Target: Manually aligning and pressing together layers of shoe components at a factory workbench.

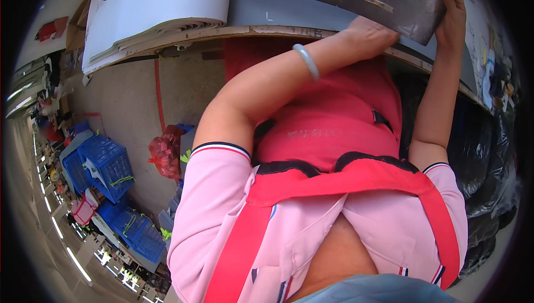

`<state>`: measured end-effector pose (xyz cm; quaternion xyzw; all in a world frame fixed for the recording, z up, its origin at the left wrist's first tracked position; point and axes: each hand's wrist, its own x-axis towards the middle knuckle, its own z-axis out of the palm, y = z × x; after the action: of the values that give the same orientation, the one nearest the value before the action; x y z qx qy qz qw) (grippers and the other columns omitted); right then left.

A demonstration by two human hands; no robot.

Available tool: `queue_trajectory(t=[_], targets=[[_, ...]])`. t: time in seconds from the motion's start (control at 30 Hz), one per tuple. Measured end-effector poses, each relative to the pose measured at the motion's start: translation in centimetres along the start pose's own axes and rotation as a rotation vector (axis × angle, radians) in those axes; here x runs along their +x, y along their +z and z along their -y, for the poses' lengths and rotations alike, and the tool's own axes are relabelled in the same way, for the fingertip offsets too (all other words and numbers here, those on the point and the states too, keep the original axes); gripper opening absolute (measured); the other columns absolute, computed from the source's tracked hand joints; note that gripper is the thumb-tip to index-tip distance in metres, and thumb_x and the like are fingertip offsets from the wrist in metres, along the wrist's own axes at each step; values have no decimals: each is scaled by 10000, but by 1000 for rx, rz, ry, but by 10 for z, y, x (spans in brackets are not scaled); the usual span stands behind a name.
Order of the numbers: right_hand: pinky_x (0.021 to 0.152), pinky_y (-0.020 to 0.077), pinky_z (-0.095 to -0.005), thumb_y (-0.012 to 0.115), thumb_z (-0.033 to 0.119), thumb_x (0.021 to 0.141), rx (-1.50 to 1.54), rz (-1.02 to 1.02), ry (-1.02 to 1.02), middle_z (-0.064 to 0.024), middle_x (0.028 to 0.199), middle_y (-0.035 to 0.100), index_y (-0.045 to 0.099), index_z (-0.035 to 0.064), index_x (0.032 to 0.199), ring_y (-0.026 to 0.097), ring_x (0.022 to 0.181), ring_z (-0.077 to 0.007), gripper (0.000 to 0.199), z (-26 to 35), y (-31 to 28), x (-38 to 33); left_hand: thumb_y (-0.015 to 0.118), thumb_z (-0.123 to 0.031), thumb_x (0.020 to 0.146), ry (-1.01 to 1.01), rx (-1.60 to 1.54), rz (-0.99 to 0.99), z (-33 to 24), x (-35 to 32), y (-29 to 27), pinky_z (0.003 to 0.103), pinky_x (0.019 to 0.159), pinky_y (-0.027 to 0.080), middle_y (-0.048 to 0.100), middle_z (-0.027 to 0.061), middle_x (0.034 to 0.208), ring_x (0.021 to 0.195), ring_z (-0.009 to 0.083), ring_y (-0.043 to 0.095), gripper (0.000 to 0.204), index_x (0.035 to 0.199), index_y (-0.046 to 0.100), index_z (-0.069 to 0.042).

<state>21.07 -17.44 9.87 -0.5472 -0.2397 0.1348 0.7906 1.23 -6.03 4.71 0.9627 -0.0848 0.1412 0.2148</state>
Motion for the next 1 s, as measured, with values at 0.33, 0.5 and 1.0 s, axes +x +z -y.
queue_trajectory(t=[0.33,0.5,1.0], targets=[[986,527,-377,654,242,987,-129,-121,-221,-86,1191,661,609,65,1188,643,1099,-213,272,44,-12,10,642,-217,917,34,-323,-784,114,67,-55,349,834,510,696,133,1083,972,230,645,382,1244,637,-19],[993,513,-395,646,329,988,-87,-29,-117,-114,1237,632,586,28,1247,616,1159,-237,402,52,-36,6,573,-106,893,-1035,-663,-871,283,-54,-210,284,514,439,683,71,780,602,121,543,332,1182,701,-3],[1060,428,-301,677,296,976,-83,-129,298,-51,1251,641,630,78,1263,577,1176,-173,364,3,-19,5,812,-334,731,-1800,249,-1022,301,-362,-282,470,1119,391,362,263,1484,1343,396,438,916,1455,375,16]])
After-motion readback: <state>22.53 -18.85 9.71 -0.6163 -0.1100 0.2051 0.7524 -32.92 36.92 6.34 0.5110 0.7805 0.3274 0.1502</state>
